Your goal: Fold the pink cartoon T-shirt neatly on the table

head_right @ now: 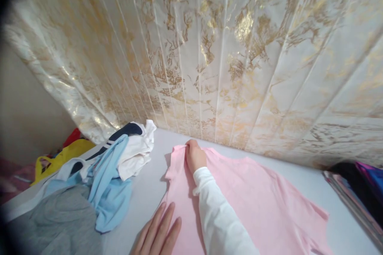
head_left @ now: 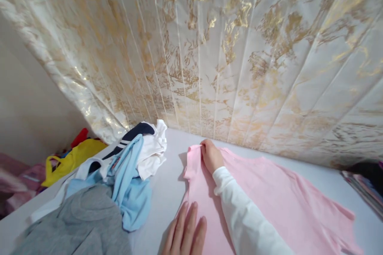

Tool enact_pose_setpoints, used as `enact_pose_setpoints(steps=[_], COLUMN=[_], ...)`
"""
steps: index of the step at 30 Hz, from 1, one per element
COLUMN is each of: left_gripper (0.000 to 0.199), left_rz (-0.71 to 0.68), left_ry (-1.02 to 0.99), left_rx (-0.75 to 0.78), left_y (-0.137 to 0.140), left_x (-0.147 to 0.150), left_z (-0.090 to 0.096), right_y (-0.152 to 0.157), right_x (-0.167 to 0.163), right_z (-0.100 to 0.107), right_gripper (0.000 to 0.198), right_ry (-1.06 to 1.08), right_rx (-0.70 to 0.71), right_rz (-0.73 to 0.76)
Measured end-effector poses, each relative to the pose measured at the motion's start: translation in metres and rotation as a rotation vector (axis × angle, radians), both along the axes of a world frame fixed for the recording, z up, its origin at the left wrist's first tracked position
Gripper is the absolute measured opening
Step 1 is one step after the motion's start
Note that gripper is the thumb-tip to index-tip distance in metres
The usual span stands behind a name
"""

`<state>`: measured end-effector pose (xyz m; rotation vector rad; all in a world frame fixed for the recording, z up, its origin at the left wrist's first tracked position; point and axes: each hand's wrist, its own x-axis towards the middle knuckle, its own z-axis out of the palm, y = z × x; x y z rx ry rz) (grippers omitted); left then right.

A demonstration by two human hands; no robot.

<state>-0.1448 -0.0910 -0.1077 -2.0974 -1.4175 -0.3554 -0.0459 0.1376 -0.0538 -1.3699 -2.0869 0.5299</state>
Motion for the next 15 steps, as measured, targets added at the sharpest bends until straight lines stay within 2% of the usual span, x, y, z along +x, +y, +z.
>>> enact_pose_setpoints(steps=[6, 10, 12, 15], left_gripper=[0.049, 0.051, 0.052, 0.050], left_rz=[-0.081, -0.078, -0.082, -0.056], left_ry=[0.136, 0.186, 0.197, 0.149], left_rx=[-0.034, 0.007, -0.004, -0.180], left_y=[0.000, -0.004, -0.005, 0.003], left_x=[-0.008, -0.016, -0.020, -0.014], left_z=[0.015, 0.006, 0.000, 0.011], right_y=[0.008, 0.005, 0.002, 0.002], right_x=[0.005, 0.005, 0.005, 0.001], right_z=[-0.008, -0.010, -0.012, -0.015], right_gripper=[0.019, 0.011, 0.014, 0.024], right_ry=[0.200, 0.266, 0.294, 0.346], right_rx=[-0.046, -0.066, -0.075, -0.096], right_rz=[-0.036, 0.056, 0.103, 0.165])
